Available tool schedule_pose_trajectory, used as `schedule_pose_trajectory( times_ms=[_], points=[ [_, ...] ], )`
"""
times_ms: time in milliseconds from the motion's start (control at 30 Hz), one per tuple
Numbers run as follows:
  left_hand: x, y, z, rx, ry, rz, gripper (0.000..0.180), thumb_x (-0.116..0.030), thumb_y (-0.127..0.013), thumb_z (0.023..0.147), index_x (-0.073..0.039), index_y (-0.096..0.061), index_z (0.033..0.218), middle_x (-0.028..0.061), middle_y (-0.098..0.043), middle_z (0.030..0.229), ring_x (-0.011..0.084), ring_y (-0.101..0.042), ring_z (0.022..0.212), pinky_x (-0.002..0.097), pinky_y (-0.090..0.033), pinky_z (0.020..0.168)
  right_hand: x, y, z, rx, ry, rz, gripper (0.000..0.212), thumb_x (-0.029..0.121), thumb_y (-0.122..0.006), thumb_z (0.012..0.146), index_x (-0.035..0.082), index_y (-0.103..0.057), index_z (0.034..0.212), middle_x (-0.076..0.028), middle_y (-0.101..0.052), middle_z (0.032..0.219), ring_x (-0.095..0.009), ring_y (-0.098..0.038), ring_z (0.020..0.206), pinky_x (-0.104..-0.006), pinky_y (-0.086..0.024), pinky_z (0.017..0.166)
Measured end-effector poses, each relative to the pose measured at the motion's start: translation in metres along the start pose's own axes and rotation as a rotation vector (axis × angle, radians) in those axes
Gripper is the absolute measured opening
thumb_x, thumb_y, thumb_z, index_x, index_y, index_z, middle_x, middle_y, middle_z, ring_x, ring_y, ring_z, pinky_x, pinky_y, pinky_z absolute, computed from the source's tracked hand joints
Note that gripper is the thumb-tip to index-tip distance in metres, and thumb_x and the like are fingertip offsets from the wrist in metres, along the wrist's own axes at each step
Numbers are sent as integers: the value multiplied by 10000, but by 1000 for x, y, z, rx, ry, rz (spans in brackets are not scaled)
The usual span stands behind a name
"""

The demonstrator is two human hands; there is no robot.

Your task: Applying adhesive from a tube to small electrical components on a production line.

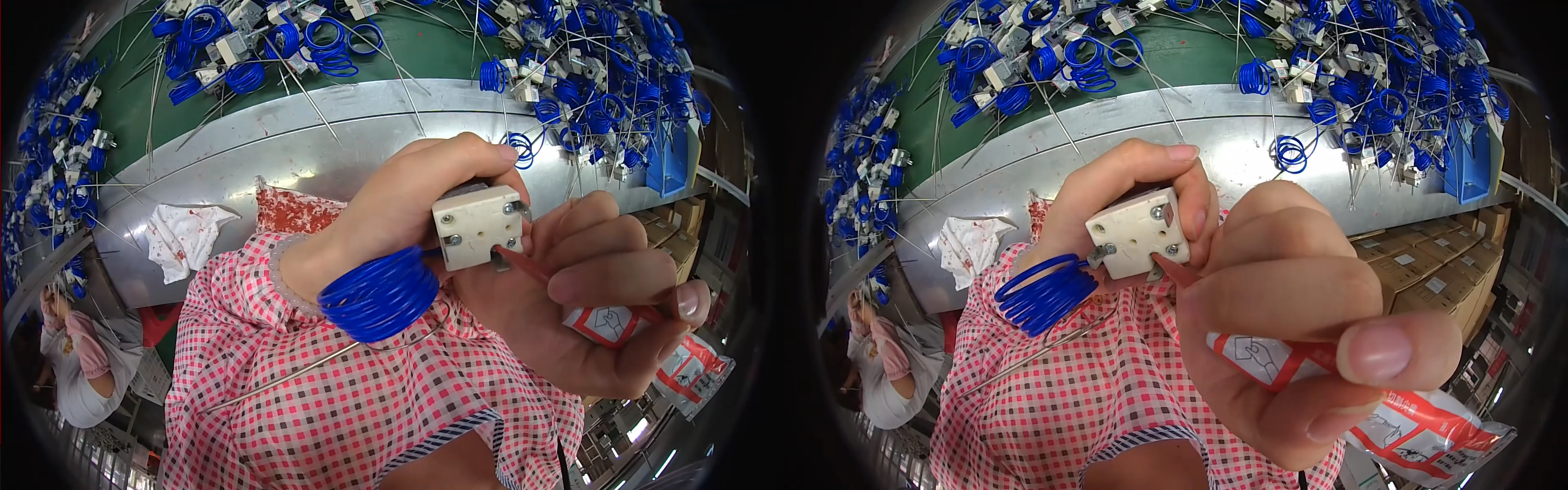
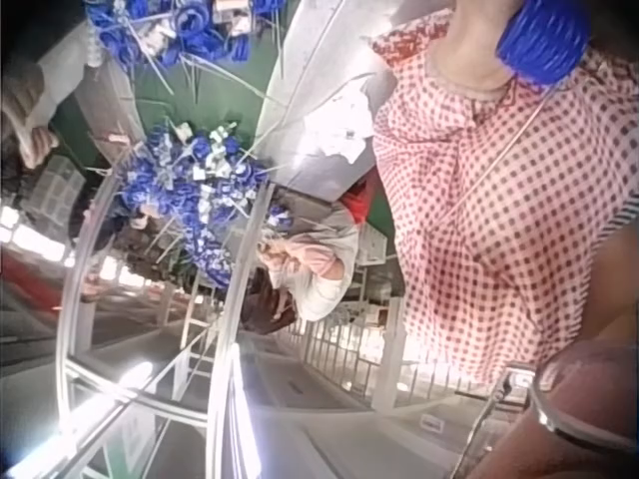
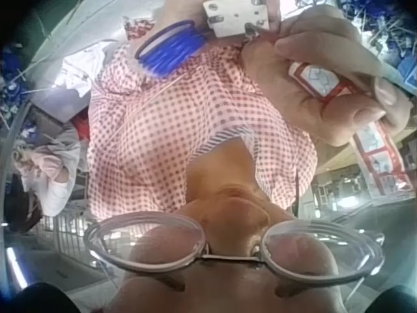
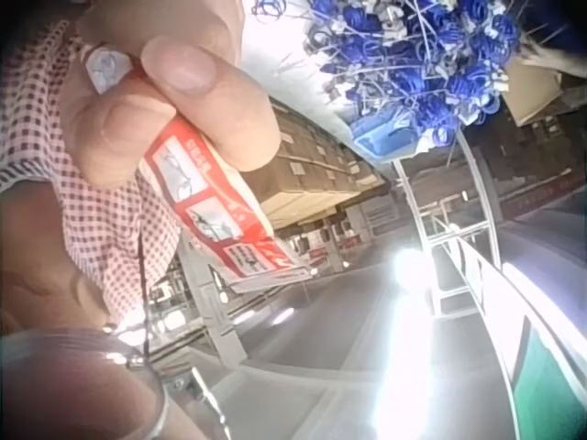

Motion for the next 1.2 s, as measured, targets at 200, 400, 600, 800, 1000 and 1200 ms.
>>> schedule_pose_trajectory(
  times_ms=[200, 400, 600, 800, 1000, 1200],
  points=[
    [-1, -7, -4, -125, 52, 46, 399, -342, -385, 849, -28, -524, 647, 111, -543, 641, 151, -502, 573, 229, -408, 500, 5, 2, 3, 153, -45, -68, 333, 267, -263, 886, -3, -418, 1004, -72, -414, 503, -128, -297, 360, -275, -296, 369],
    [2, -5, -3, -131, 58, -32, 387, -344, -392, 844, -35, -527, 655, 105, -547, 656, 145, -499, 588, 225, -407, 518, 5, 2, -9, -176, 103, -112, 308, 269, -275, 881, 27, -433, 986, -68, -414, 491, -119, -283, 342, -260, -297, 352],
    [2, 0, -2, -138, -6, 75, 392, -364, -391, 836, -47, -529, 653, 92, -541, 629, 143, -495, 570, 226, -388, 481, 5, -1, -10, -144, 123, -214, 292, 270, -290, 878, 46, -452, 972, -56, -406, 488, -106, -266, 344, -242, -276, 344],
    [3, 8, -2, -112, -13, 34, 321, -290, -427, 832, -31, -549, 688, 69, -560, 673, 115, -518, 600, 228, -401, 520, 1, 1, -7, -94, 94, -133, 279, 254, -313, 874, 34, -460, 962, -46, -398, 486, -102, -260, 352, -242, -246, 353],
    [2, 5, -2, -50, -20, -25, 256, -210, -464, 826, -7, -580, 721, 58, -590, 707, 96, -553, 641, 238, -436, 590, 0, 8, -3, 64, 12, 0, 275, 235, -332, 869, 14, -469, 958, -30, -395, 487, -93, -272, 372, -235, -239, 374],
    [-3, 4, -7, -82, -9, 18, 277, -194, -444, 837, 5, -574, 694, 65, -588, 681, 103, -557, 634, 244, -440, 594, -7, 5, -1, 101, -63, 80, 281, 215, -310, 872, 1, -467, 964, -25, -403, 490, -95, -278, 366, -238, -246, 371]
  ],
)
Point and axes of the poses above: each hand's wrist, its own z-axis towards the middle knuckle, its own y-axis out of the back of the hand, x = y × z, the point moved 6 cm from there along z, towards the middle knuckle
